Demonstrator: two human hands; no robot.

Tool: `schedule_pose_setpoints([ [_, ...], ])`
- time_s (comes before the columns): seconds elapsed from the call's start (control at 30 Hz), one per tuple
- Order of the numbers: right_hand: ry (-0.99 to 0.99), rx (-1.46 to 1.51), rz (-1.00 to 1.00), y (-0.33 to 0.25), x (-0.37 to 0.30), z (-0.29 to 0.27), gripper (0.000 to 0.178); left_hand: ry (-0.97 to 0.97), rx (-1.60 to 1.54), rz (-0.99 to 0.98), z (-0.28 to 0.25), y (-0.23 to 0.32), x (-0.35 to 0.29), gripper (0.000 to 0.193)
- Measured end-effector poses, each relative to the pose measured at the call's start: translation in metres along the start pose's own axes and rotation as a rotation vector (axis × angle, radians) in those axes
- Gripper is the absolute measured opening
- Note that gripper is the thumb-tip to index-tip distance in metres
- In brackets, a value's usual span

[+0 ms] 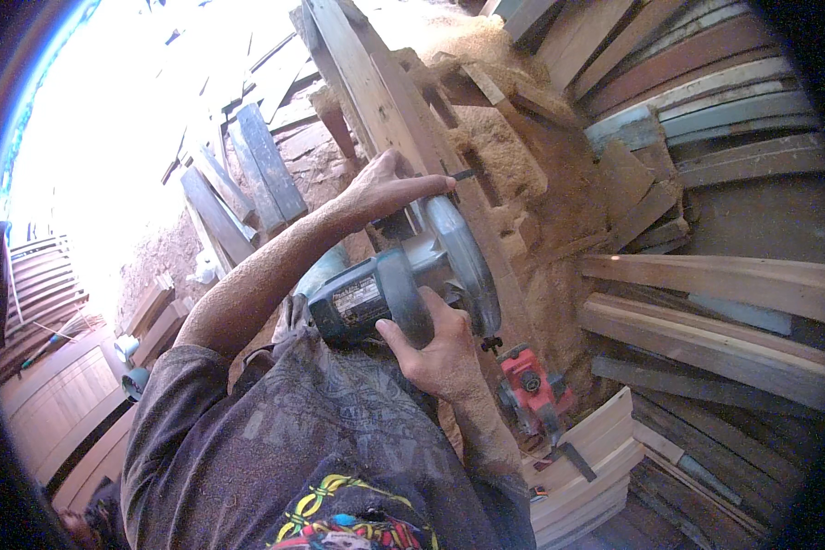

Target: The person uses a circular saw to cut a long wooden plank into smaller pieces on a workbench. After cutting, the person uses a handheld sander to smooth the edges of the cut wood.

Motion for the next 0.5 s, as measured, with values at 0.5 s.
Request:
schedule_pose_setpoints([
  [0.5, 0.024, -0.022, -0.075, 0.002, 0.003, 0.002, 0.018, 0.060, -0.047, 0.130, -0.001, -0.008, 0.008, 0.095],
])
Point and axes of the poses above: each hand's wrist, its own x-axis towards the middle knuckle, its own z-axis out of the palm, y = z × x, the point moved 3 cm from there along x, towards the middle knuckle, and after that the axes turned 12 degrees about -x, right-handed, at the moved point
